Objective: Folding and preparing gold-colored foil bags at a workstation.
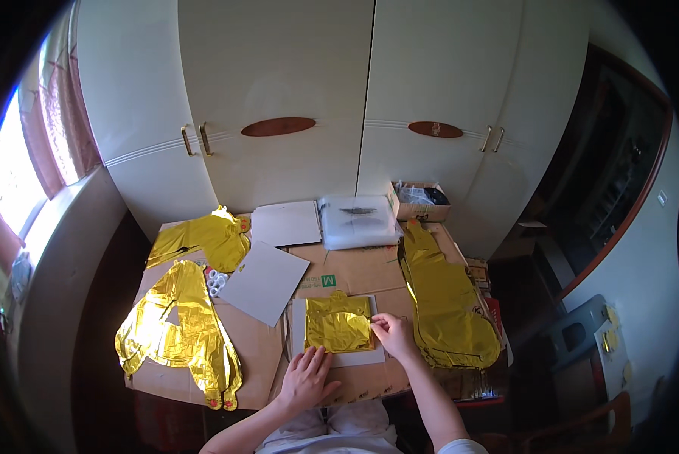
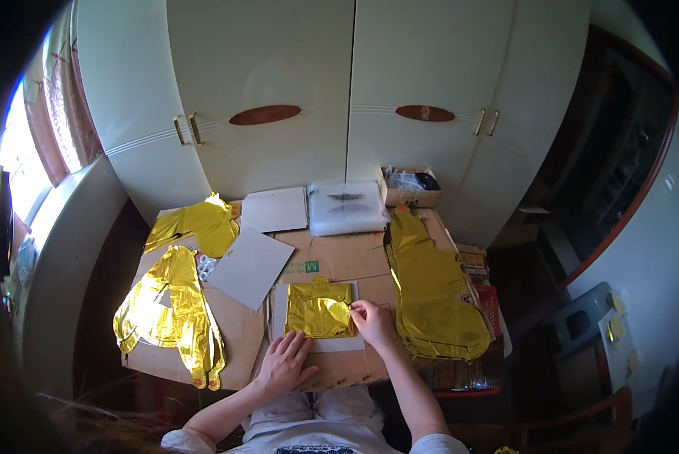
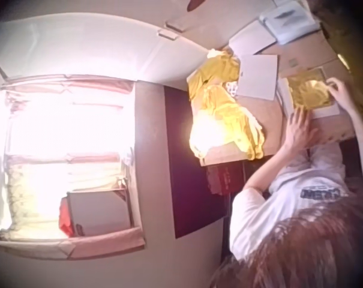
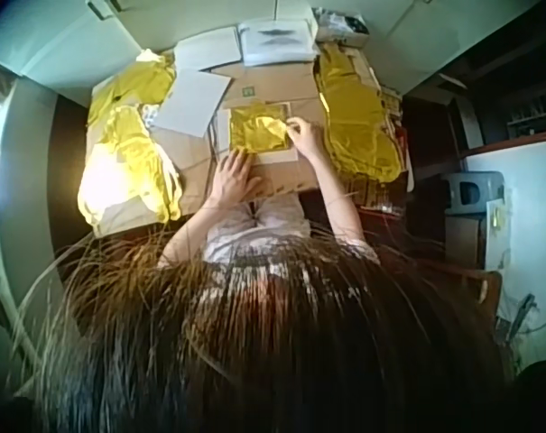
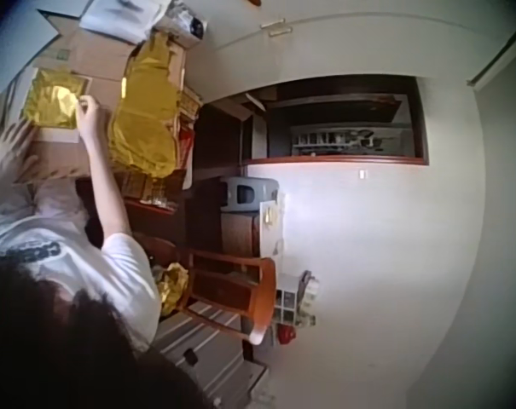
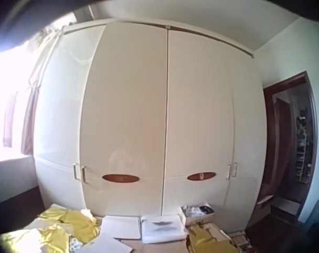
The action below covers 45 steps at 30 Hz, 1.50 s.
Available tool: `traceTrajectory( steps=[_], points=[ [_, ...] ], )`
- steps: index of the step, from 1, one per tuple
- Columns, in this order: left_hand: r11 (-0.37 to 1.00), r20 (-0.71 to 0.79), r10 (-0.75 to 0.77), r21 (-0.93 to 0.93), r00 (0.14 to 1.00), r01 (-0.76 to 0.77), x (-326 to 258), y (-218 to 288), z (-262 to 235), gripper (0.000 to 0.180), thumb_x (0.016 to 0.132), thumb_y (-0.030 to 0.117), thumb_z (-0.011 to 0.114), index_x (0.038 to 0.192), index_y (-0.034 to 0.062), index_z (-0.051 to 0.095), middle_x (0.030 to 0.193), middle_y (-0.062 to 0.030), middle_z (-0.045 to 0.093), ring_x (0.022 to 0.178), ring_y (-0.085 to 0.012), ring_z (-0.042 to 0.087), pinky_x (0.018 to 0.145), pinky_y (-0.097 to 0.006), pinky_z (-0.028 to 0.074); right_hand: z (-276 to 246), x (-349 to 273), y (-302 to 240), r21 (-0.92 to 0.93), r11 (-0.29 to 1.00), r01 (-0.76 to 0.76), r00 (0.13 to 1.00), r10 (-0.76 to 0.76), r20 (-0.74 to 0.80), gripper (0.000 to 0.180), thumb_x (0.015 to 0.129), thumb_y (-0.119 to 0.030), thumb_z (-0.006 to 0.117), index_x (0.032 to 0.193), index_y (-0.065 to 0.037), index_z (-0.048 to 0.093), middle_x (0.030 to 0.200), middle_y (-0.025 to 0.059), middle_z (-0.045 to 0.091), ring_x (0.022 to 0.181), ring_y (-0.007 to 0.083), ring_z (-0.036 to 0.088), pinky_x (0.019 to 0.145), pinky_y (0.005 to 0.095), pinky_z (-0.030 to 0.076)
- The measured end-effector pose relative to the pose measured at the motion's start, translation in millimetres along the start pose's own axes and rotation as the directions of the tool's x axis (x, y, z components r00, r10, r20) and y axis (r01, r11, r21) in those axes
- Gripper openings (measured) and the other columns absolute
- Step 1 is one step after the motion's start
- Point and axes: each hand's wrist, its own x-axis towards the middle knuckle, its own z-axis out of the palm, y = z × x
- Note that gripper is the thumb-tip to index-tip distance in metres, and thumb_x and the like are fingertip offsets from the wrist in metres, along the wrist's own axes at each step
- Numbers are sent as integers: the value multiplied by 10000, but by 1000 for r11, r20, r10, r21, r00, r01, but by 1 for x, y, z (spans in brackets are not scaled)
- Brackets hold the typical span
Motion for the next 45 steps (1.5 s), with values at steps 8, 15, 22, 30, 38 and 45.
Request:
traceTrajectory(
  steps=[8, 15, 22, 30, 38, 45],
  points=[
    [1000, 22, -20, 2, 1000, 20, -1, -1, -1, 650, 863, 511, 597, 1308, 41, 533, 1351, -166, 515, 1274, -322, 469, 1045, -501, 371, 0, 2, -26, -168, 960, -224, 938, 259, 229, 511, 750, -298, 801, 1116, -38, 554, 736, 68, 626, 661, 192, 614, 606, 346, 489],
    [1000, 30, -11, 23, 999, 11, 2, 1, 0, 674, 868, 539, 582, 1321, 43, 525, 1340, -171, 530, 1279, -335, 469, 1059, -500, 363, 6, -10, -19, -227, 956, -184, 954, 230, 194, 479, 767, -240, 767, 1134, -88, 498, 747, 86, 621, 686, 279, 639, 621, 412, 496],
    [1000, 29, -7, 19, 1000, 6, 3, 0, 0, 690, 869, 547, 577, 1323, 30, 525, 1330, -185, 533, 1267, -345, 479, 1064, -479, 367, 9, -11, -22, -273, 946, -174, 953, 231, 193, 455, 778, -220, 753, 1131, -95, 494, 778, 122, 652, 741, 338, 661, 650, 454, 504],
    [1000, 45, 18, 22, 999, -19, 7, -1, -4, 685, 873, 550, 569, 1341, 52, 515, 1295, -179, 546, 1240, -348, 497, 1055, -470, 378, 6, -10, -24, -251, 948, -195, 948, 247, 199, 495, 777, -247, 757, 1164, -97, 488, 783, 119, 657, 743, 330, 665, 654, 448, 509],
    [993, 26, 38, 108, 999, -41, 16, 2, 2, 639, 849, 575, 583, 1329, 155, 547, 1198, -177, 587, 1114, -344, 570, 1007, -450, 417, -2, -16, -26, -311, 930, -199, 941, 269, 203, 584, 766, -268, 766, 1228, -82, 461, 782, 121, 673, 751, 330, 677, 662, 438, 523],
    [987, 4, 54, 150, 999, -54, 20, 4, 4, 672, 793, 603, 625, 1304, 170, 569, 1144, -161, 617, 1060, -332, 603, 959, -457, 455, 8, -19, -12, -324, 940, -108, 969, 173, 179, 522, 783, -222, 773, 1163, -55, 456, 760, 127, 677, 697, 306, 672, 621, 421, 511]
  ],
)
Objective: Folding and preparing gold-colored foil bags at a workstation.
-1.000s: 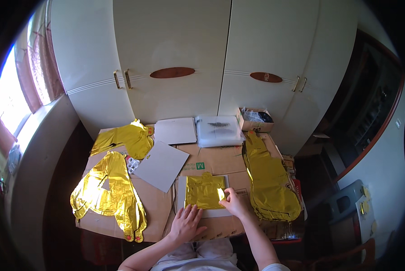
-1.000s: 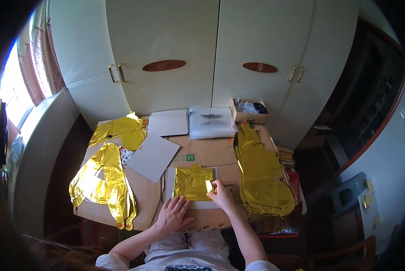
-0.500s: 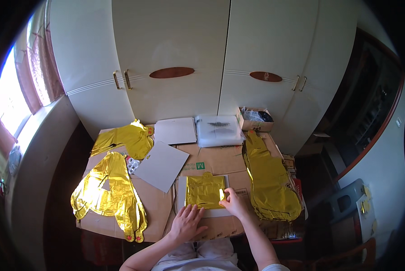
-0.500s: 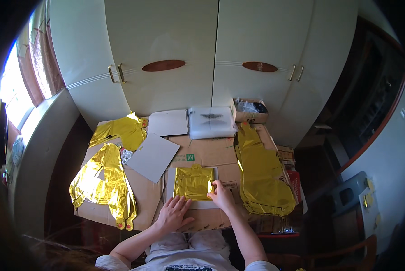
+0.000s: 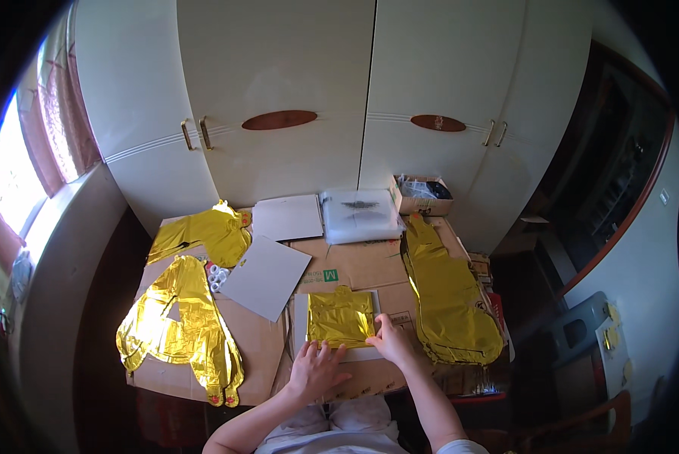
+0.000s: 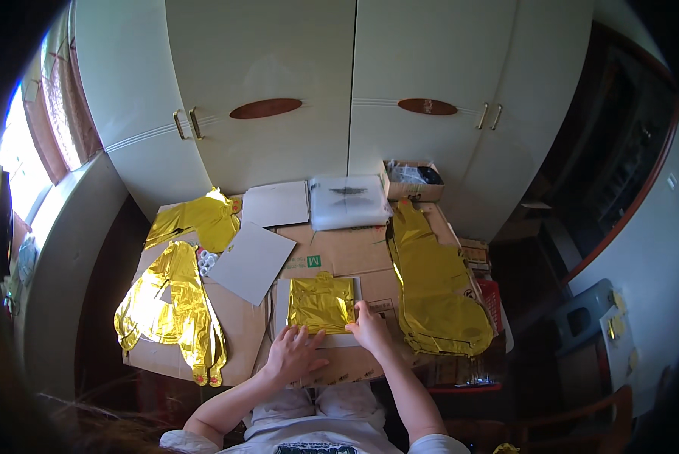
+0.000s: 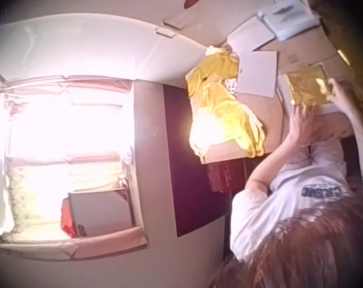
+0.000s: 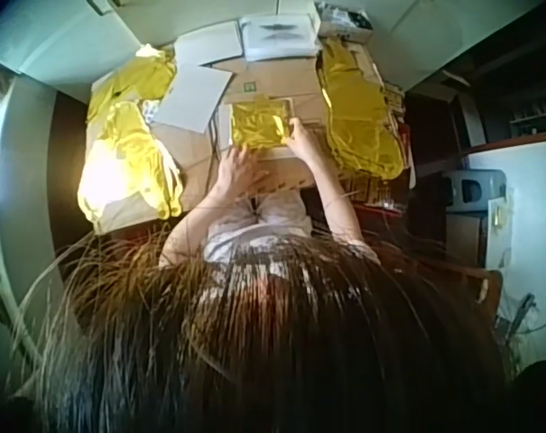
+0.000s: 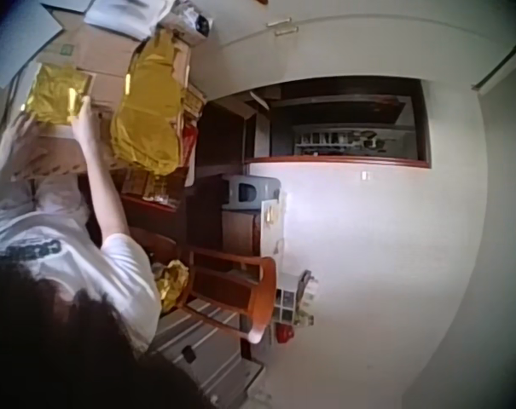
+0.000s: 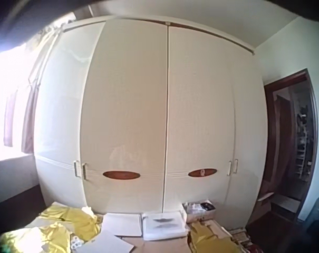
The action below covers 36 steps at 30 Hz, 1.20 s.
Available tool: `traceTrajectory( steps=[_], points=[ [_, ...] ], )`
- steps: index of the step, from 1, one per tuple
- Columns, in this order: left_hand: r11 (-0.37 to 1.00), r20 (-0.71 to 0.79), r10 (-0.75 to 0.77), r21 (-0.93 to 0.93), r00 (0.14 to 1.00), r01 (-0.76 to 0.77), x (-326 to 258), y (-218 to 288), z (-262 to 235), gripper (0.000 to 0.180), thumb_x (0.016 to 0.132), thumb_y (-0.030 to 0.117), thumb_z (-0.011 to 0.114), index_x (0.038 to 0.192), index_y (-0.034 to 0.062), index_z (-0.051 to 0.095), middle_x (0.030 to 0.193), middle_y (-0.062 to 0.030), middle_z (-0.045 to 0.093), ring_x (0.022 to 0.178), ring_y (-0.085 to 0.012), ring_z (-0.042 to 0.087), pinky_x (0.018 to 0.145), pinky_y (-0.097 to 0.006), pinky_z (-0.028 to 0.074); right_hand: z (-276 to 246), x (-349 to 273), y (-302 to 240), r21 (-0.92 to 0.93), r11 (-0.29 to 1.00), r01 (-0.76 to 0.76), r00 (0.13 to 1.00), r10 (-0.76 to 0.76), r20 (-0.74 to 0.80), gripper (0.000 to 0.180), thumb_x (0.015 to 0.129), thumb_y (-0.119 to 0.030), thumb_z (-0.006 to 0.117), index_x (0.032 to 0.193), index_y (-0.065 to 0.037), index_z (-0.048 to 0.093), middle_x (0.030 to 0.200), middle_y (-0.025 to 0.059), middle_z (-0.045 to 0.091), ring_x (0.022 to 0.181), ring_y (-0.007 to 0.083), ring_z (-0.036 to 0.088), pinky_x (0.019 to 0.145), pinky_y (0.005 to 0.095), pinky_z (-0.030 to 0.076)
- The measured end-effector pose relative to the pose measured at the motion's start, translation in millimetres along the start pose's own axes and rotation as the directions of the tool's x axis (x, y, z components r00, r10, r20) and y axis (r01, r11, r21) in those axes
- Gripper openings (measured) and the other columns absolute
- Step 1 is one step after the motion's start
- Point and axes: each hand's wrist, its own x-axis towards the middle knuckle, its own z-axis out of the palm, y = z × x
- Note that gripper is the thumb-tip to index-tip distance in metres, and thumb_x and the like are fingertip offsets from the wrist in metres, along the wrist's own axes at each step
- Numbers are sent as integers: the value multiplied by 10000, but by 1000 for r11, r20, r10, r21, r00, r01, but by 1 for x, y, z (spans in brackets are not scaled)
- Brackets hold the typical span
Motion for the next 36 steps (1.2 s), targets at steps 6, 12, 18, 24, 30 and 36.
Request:
traceTrajectory(
  steps=[6, 12, 18, 24, 30, 36],
  points=[
    [1000, 0, 7, 15, 1000, -7, 3, -1, 4, 715, 736, 640, 653, 1305, 216, 573, 1074, -149, 625, 1012, -328, 614, 939, -465, 468, 1, -2, -7, -95, 995, 31, 999, -33, -16, 478, 797, -195, 748, 1119, -48, 426, 802, 195, 662, 777, 406, 657, 679, 493, 508],
    [999, 145, -18, 46, 989, 11, 13, 7, -2, 771, 713, 734, 596, 1357, 317, 528, 984, -144, 600, 969, -374, 609, 962, -516, 445, -3, -10, -15, -89, 995, 37, 998, -41, -41, 515, 791, -176, 747, 1170, -57, 418, 929, 244, 644, 874, 423, 637, 743, 508, 497],
    [999, 371, -44, 42, 927, 31, 27, 14, -21, 823, 734, 750, 562, 1418, 306, 452, 1061, -152, 582, 1064, -368, 599, 1049, -565, 350, -1, -33, -22, -425, 811, 402, 847, -506, -166, 298, 824, -139, 633, 1116, -90, 596, 1065, 58, 653, 1055, 232, 566, 884, 413, 432],
    [998, 332, -43, 58, 942, 25, 23, 15, -17, 853, 730, 753, 565, 1427, 279, 432, 1075, -157, 586, 1069, -365, 596, 1050, -570, 343, 8, -55, -15, -525, 712, 466, 803, -589, -85, 334, 844, -138, 542, 1150, -71, 661, 1138, 29, 675, 1115, 190, 569, 836, 383, 423],
    [999, 296, -43, 43, 954, 31, 23, 14, -20, 886, 727, 745, 579, 1399, 180, 458, 1059, -153, 598, 1089, -346, 587, 1055, -538, 352, 13, -63, -11, -496, 746, 445, 839, -541, -60, 417, 798, -148, 573, 1192, -31, 642, 1215, 95, 659, 1198, 267, 569, 982, 465, 401],
    [998, 219, -64, 24, 974, 60, 11, 8, -6, 952, 719, 746, 586, 1379, 71, 463, 1112, -161, 592, 1116, -352, 574, 1066, -511, 352, 13, -68, -19, -542, 728, 420, 839, -539, -73, 451, 786, -185, 588, 1205, -25, 632, 1222, 118, 650, 1227, 302, 549, 1106, 599, 268]
  ],
)
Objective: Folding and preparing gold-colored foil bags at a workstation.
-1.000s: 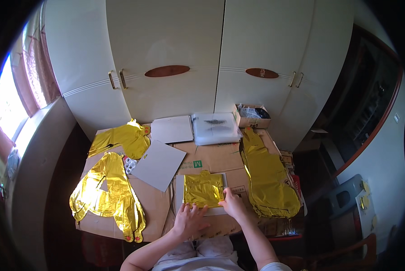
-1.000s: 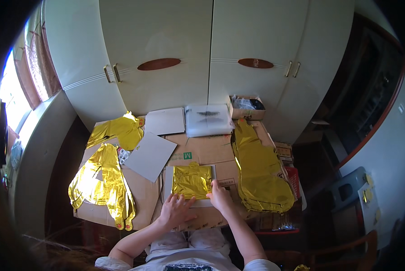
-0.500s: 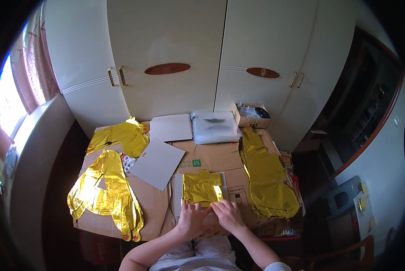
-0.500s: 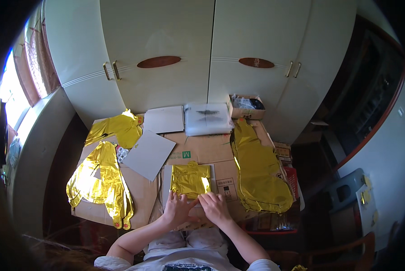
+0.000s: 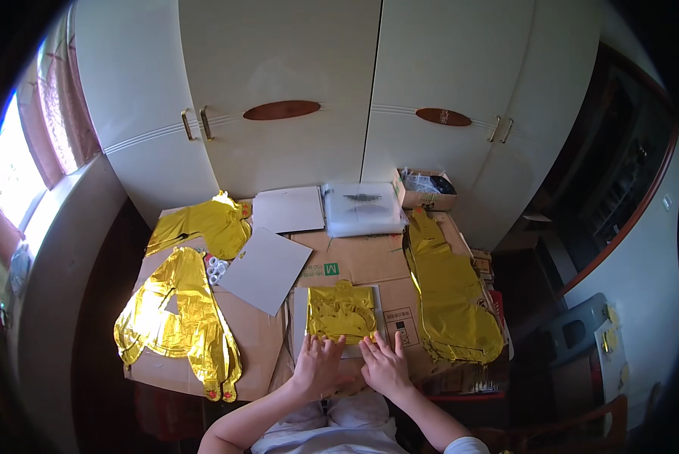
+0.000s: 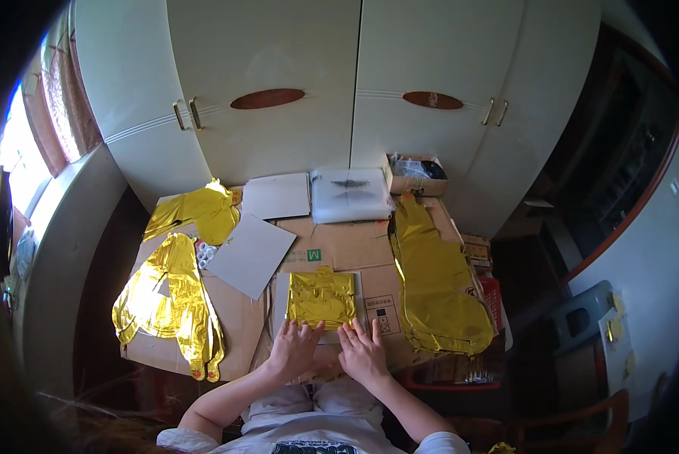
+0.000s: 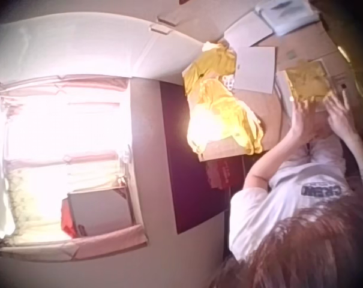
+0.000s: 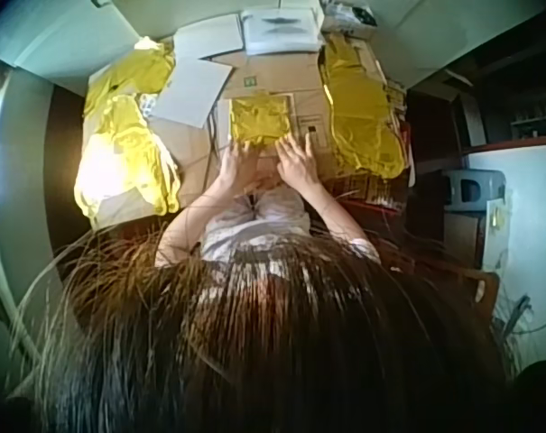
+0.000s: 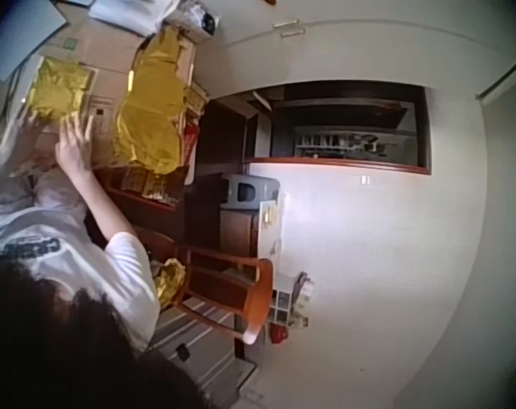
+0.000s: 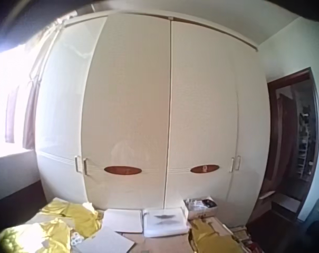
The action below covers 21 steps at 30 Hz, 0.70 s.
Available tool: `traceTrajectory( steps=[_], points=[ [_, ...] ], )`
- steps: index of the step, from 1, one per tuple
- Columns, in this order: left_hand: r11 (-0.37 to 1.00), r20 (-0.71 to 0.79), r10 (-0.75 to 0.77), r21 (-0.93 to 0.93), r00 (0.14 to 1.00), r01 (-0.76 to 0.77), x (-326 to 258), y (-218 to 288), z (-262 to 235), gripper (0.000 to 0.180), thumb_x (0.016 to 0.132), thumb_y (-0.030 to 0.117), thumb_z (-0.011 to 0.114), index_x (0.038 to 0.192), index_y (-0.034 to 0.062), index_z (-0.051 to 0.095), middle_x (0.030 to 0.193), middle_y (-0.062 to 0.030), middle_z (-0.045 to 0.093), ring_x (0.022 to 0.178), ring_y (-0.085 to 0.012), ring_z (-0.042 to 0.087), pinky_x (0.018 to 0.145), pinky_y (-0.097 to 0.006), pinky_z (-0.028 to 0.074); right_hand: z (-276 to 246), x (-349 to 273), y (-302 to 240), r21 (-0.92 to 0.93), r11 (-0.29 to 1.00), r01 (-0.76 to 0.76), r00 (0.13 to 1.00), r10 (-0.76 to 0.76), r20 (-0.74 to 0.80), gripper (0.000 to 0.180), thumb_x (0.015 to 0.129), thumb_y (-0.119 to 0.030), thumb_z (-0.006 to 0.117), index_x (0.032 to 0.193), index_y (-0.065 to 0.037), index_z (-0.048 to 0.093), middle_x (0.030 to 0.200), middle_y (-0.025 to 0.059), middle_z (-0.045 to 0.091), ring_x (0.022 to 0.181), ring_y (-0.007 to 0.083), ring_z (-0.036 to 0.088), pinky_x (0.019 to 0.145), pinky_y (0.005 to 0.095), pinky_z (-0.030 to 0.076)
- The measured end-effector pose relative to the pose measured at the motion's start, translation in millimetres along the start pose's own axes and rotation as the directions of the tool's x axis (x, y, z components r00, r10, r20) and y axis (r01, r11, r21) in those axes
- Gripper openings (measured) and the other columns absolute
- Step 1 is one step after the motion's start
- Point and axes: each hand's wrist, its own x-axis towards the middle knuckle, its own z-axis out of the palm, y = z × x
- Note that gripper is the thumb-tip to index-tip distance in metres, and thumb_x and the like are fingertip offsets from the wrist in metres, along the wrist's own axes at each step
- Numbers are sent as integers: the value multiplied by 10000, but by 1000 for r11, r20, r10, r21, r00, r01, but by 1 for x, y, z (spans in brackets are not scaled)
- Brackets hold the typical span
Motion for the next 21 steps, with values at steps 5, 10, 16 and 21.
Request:
traceTrajectory(
  steps=[5, 10, 16, 21],
  points=[
    [1000, -83, 1, 11, 997, 0, -7, -4, 7, 952, 728, 747, 572, 1343, 24, 491, 1225, -175, 574, 1174, -336, 543, 1048, -524, 368, 1, 0, 0, -5, 1000, -11, 1000, 11, -10, 454, 785, -206, 592, 1200, -27, 635, 1218, 108, 654, 1233, 316, 545, 1110, 612, 250],
    [999, -109, 0, -35, 994, -4, -14, -12, 10, 906, 764, 705, 575, 1341, 11, 491, 1264, -134, 560, 1219, -271, 514, 1064, -530, 350, 5, -1, 1, -3, 1000, -1, 1000, 1, -19, 446, 789, -207, 585, 1185, -8, 635, 1198, 123, 661, 1223, 316, 554, 1113, 594, 260],
    [999, -111, -9, -46, 994, 4, -14, -12, 9, 876, 760, 681, 602, 1348, 40, 497, 1242, -125, 571, 1196, -262, 528, 1054, -539, 354, 5, 4, -5, -63, 996, 58, 998, -57, 18, 431, 787, -192, 588, 1148, 41, 623, 1178, 183, 650, 1193, 297, 574, 1119, 532, 299],
    [999, -102, -8, -33, 995, 5, -10, -7, 2, 777, 754, 646, 629, 1313, 112, 551, 1216, -123, 582, 1151, -263, 556, 1046, -529, 359, 3, 5, -4, -84, 993, 77, 997, -76, 13, 424, 789, -185, 589, 1137, 57, 615, 1170, 201, 643, 1156, 289, 596, 1118, 526, 308]
  ],
)
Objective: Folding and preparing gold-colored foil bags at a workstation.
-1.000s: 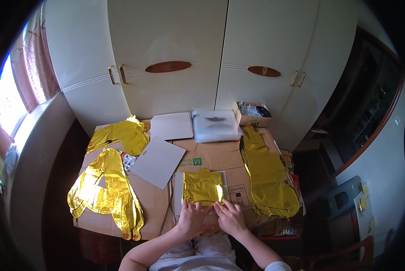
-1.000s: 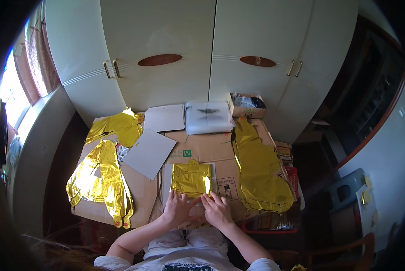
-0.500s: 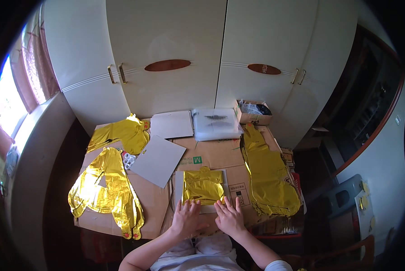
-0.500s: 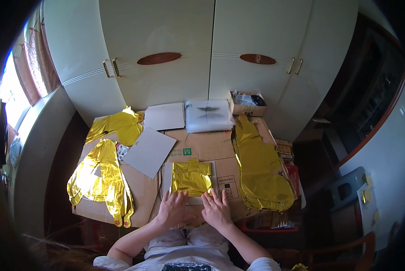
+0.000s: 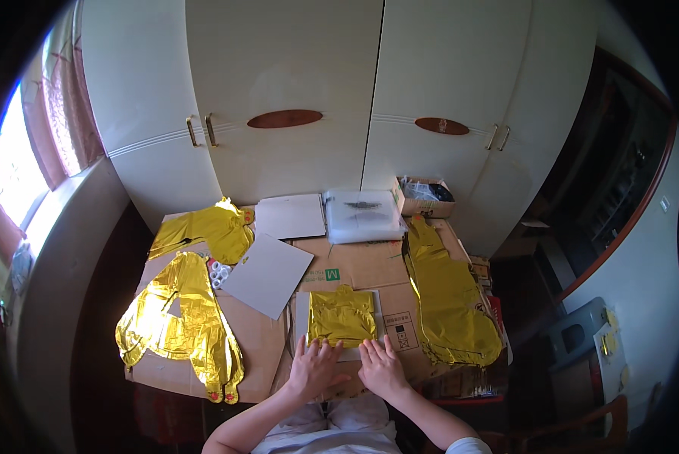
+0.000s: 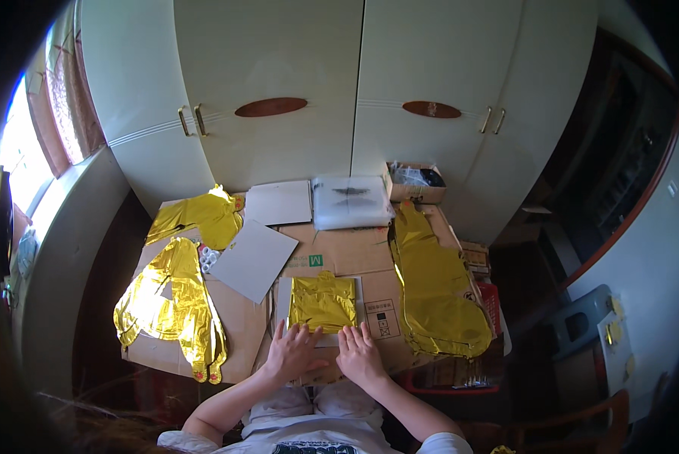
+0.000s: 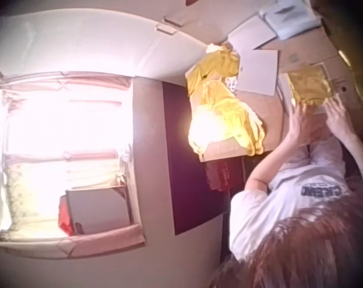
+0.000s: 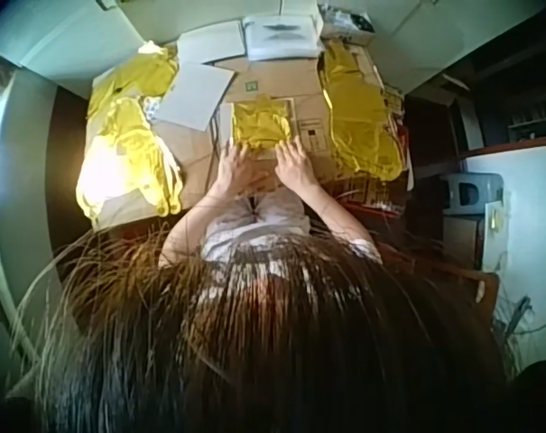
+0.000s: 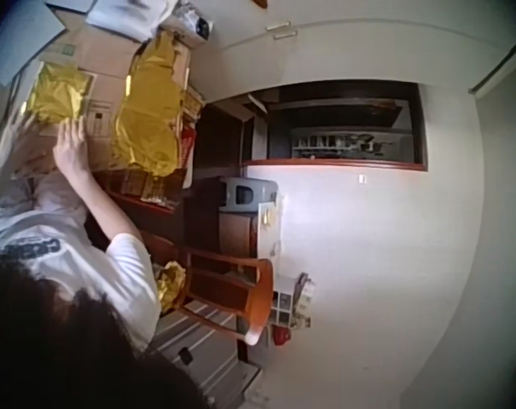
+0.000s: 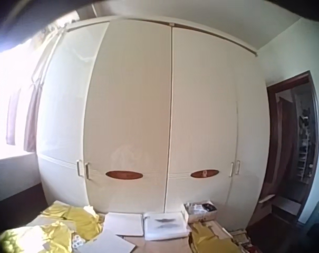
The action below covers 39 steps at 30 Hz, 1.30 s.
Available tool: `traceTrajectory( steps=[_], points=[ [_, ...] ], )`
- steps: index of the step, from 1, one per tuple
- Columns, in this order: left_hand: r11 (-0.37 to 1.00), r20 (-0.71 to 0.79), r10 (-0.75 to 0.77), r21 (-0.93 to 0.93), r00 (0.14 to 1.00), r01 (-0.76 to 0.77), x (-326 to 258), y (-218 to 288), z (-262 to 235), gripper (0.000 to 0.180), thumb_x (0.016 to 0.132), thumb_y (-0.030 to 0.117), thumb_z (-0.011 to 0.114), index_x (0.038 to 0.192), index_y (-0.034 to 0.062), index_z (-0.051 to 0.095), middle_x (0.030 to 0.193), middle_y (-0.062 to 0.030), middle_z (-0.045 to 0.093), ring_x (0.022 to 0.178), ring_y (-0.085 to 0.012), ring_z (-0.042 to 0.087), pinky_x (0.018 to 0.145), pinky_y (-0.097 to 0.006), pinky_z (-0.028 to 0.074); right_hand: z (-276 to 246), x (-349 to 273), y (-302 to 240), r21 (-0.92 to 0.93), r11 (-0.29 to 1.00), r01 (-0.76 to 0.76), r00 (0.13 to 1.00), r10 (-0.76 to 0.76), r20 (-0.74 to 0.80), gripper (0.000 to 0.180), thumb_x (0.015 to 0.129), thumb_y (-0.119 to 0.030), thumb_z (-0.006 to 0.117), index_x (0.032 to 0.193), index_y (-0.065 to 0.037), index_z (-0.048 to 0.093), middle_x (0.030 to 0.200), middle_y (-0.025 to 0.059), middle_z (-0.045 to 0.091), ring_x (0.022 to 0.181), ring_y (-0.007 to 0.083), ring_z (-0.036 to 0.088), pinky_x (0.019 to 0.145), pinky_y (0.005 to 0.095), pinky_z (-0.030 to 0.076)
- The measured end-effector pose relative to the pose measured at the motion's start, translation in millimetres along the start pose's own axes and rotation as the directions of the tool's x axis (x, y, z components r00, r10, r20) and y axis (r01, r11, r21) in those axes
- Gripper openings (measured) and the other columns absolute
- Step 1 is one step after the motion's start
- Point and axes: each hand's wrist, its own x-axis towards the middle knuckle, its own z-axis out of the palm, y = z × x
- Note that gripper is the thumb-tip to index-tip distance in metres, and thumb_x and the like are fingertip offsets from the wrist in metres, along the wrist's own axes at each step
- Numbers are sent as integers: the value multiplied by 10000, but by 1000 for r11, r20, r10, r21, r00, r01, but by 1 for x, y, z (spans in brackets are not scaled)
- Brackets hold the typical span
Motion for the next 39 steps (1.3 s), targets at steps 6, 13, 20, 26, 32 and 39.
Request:
traceTrajectory(
  steps=[6, 13, 20, 26, 32, 39],
  points=[
    [983, 128, 6, -185, 992, 18, 24, -5, 10, 655, 820, 580, 599, 1273, 107, 585, 1281, -160, 555, 1221, -300, 516, 1071, -512, 342, 0, -1, 3, 5, 1000, 16, 1000, -17, 22, 445, 779, -201, 612, 1143, 56, 612, 1173, 208, 640, 1129, 296, 611, 1117, 525, 309],
    [979, -70, 152, -125, 986, -160, 19, 7, 20, 839, 861, 723, 405, 1418, 98, 450, 1460, -180, 424, 1388, -363, 346, 1104, -580, 254, 1, -2, 4, -22, 999, 44, 999, -44, 6, 446, 769, -210, 632, 1134, 46, 624, 1164, 212, 646, 1121, 285, 619, 1114, 532, 309],
    [985, -19, 150, -85, 988, -151, 15, 5, 26, 964, 808, 822, 341, 1457, 111, 399, 1503, -171, 366, 1404, -385, 304, 1091, -643, 211, -11, 9, 11, 165, 985, -43, 999, 37, 37, 332, 818, -169, 624, 1112, -18, 652, 1135, 140, 670, 1059, 251, 643, 1067, 495, 380],
    [986, 12, 156, -64, 988, -155, 18, 7, 22, 971, 815, 823, 315, 1474, 111, 364, 1503, -163, 365, 1406, -370, 302, 1098, -638, 195, 15, 38, 44, 572, 771, -282, 893, 429, -138, 247, 797, -102, 705, 1029, -45, 642, 1020, 145, 668, 914, 297, 647, 826, 389, 519],
    [984, -3, 145, -100, 989, -145, 18, 8, 21, 940, 821, 808, 347, 1444, 107, 412, 1503, -166, 370, 1403, -373, 311, 1103, -634, 189, 30, 62, 61, 682, 623, -384, 885, 460, 78, 272, 793, -117, 727, 1033, -28, 635, 919, 145, 687, 838, 289, 668, 743, 386, 529],
    [984, -21, 142, -108, 990, -143, 17, 7, 24, 941, 819, 810, 344, 1443, 109, 413, 1503, -165, 369, 1404, -372, 309, 1098, -639, 190, 26, 71, 61, 692, 491, -528, 817, 517, 256, 157, 832, -132, 687, 958, -41, 663, 849, 137, 700, 769, 264, 691, 678, 374, 534]
  ],
)
